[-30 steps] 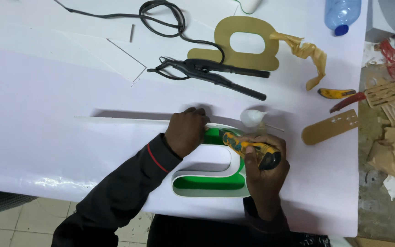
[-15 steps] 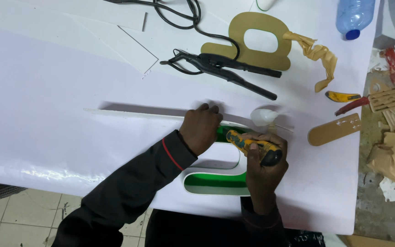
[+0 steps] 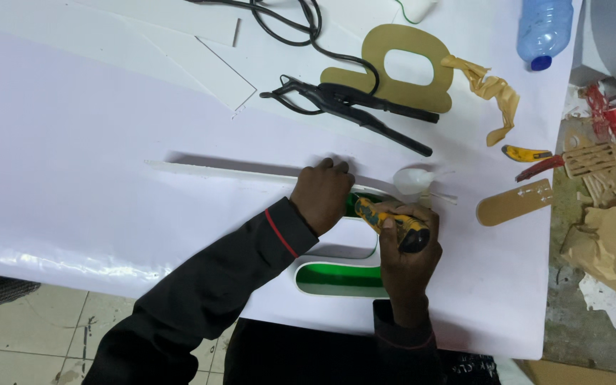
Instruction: The person assembles a green and white decorative letter by applying glue to the edges and pressing the pieces together. They then use a utility knife to trim excess material from the edges of the letter.
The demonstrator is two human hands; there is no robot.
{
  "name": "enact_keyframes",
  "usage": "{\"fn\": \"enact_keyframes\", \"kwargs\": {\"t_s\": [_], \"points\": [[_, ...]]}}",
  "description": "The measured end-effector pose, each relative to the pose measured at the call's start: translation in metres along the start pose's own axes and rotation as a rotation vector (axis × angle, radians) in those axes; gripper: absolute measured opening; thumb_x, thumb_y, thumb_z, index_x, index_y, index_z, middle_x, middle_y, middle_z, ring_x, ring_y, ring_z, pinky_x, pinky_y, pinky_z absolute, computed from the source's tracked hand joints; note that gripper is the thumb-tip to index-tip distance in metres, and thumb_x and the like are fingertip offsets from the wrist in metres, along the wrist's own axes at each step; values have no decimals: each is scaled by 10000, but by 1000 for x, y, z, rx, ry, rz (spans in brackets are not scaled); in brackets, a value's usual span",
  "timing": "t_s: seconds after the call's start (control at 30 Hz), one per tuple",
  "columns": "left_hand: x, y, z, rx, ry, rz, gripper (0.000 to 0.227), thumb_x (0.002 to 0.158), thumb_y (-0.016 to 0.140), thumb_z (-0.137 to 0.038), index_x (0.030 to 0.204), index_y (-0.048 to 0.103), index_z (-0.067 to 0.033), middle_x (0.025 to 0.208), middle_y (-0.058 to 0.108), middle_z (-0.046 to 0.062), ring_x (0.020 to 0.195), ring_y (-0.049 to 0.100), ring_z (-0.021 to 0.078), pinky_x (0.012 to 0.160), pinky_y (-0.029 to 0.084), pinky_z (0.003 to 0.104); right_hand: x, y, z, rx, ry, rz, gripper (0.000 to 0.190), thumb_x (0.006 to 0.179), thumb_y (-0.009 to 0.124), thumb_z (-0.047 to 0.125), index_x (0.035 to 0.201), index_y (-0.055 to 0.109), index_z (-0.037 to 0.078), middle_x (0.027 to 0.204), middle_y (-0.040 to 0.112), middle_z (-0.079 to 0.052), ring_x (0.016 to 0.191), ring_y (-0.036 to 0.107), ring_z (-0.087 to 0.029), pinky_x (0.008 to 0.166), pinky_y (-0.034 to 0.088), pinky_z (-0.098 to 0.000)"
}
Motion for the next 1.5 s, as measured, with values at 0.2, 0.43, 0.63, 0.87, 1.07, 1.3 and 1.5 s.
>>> {"fn": "enact_keyframes", "kwargs": {"t_s": [0.2,0.43,0.63,0.87,1.07,1.3,1.5], "points": [[0,-1,-2,-4,29,-18,181,838,709,-31,991,797,-71,934,746,115,881,700,295,653,594,406,0,14,1,110,135,111,52,993,505,-2,1040,494,17,942,745,-184,512,623,-160,531,575,-315],[1,-1,-5,34,38,-15,172,837,714,-37,984,796,-72,931,742,117,880,701,288,646,600,409,-9,9,-27,200,95,3,46,992,498,-2,1034,490,14,963,734,-189,472,616,-152,551,619,-316],[2,-1,-3,21,39,-9,169,825,716,-30,973,791,-65,911,734,119,862,697,281,635,601,407,-11,12,-19,155,60,-2,63,986,496,1,1042,497,27,965,730,-166,492,633,-165,525,581,-307],[3,0,-4,32,53,-26,174,808,726,-45,966,793,-74,910,732,107,878,696,289,651,605,421,-7,8,-4,151,86,-34,62,965,508,4,1025,518,15,896,720,-184,486,614,-166,510,518,-286],[3,2,-2,16,44,-9,184,796,749,-68,976,790,-80,911,727,107,878,689,289,654,605,428,-16,-8,-39,145,72,-34,73,973,495,38,1043,512,25,910,729,-196,514,655,-201,504,518,-286],[2,1,-2,-8,45,-2,188,805,733,-64,983,791,-78,924,734,115,882,692,296,661,602,418,-6,-5,3,156,65,-35,43,971,509,55,1001,511,24,937,740,-194,547,690,-210,486,511,-269],[1,-4,-3,0,45,-3,198,812,750,-78,1006,789,-74,939,736,120,894,696,299,662,605,435,-14,-3,-57,172,110,-25,58,959,517,29,1004,516,-7,912,728,-220,518,648,-188,467,486,-271]]}}
Point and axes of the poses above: each hand's wrist, its own x-axis towards the middle knuckle, its own y-axis out of the palm, z = x × y, the point moved 10 cm from there along x, towards the middle knuckle
